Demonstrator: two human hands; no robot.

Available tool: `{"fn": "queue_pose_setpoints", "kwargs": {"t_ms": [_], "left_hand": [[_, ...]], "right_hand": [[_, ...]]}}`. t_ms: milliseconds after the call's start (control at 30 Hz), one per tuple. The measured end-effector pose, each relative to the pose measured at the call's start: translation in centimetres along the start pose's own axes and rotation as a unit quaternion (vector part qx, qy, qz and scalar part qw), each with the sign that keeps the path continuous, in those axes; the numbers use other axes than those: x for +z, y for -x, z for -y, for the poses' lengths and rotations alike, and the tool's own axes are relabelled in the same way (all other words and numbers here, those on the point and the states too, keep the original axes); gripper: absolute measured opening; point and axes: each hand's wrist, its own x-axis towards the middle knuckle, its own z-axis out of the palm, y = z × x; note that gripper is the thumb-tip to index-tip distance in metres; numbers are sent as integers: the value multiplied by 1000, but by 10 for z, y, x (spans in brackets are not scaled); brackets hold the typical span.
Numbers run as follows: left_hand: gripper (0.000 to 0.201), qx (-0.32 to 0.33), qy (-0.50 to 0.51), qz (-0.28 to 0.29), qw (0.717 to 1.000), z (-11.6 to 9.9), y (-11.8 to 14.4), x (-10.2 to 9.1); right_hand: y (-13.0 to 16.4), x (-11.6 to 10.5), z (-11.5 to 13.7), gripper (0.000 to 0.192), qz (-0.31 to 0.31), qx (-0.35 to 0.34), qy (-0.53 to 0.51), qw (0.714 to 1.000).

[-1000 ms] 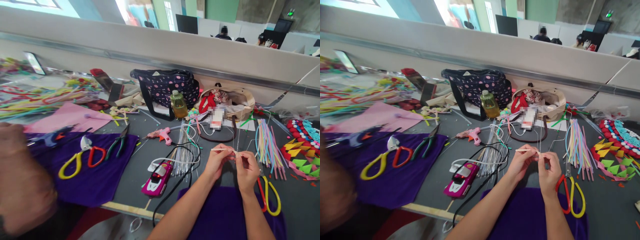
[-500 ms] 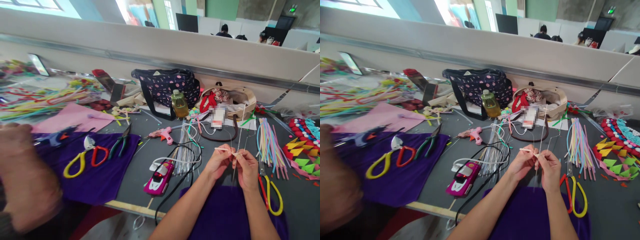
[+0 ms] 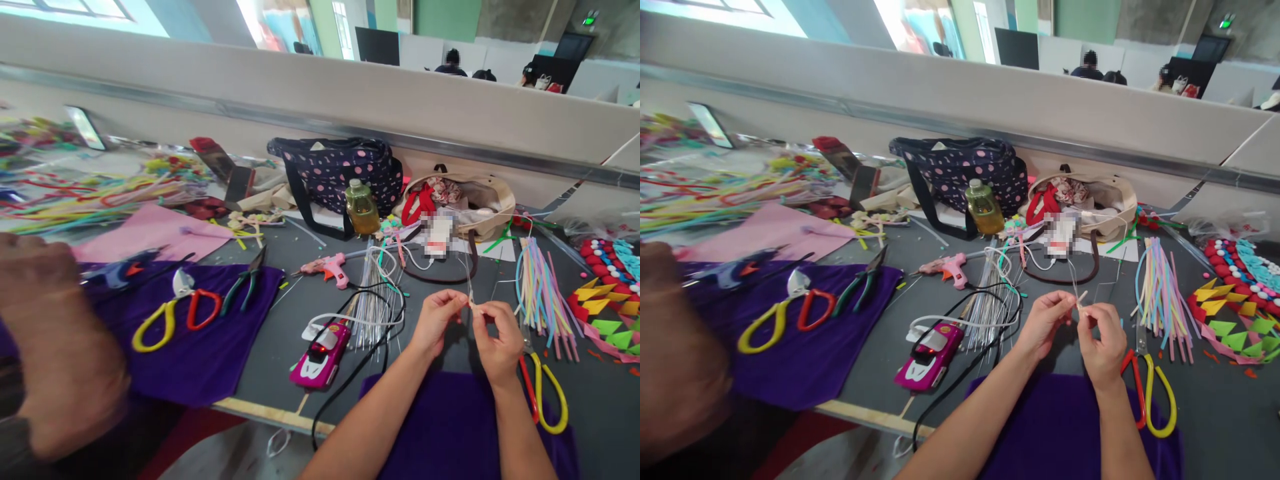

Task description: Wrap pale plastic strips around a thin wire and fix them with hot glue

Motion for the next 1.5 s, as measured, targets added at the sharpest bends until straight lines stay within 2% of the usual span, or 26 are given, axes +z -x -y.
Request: {"fn": "queue_pose_setpoints", "kwargs": {"t_ms": [233,367,500,633,700,833,1000,1100,1167,1267,1367,1500], "left_hand": [[25,10,-96,15,995,-4,-3,-6],[17,25,-117,6,993,-3,-3,-6],[14,48,-134,-1,990,-4,-1,-4],[15,45,-97,0,994,-5,0,-2],[17,20,-52,9,998,-5,1,-1],[22,-22,26,45,998,-4,3,0],[25,-48,91,77,992,-3,3,1],[31,-59,110,106,986,-1,2,1],[34,-63,111,116,985,0,2,0],[31,-47,96,104,989,1,0,-1],[30,-14,69,59,996,1,-1,-2],[24,72,14,-15,997,-1,-2,-5]], "right_hand": [[0,0,-3,14,39,-81,64,994],[0,0,-2,15,57,-88,68,992],[1,2,0,12,61,-39,25,997],[1,5,4,9,28,83,-65,994],[1,8,4,11,5,166,-137,976],[1,13,3,17,-27,293,-281,913],[-1,16,5,20,-31,377,-370,848],[-1,17,7,18,-16,393,-401,827],[-1,17,8,18,-14,385,-399,832],[0,16,8,17,-36,347,-349,870],[2,13,6,16,-43,294,-273,915],[2,8,5,12,-14,199,-169,965]]}}
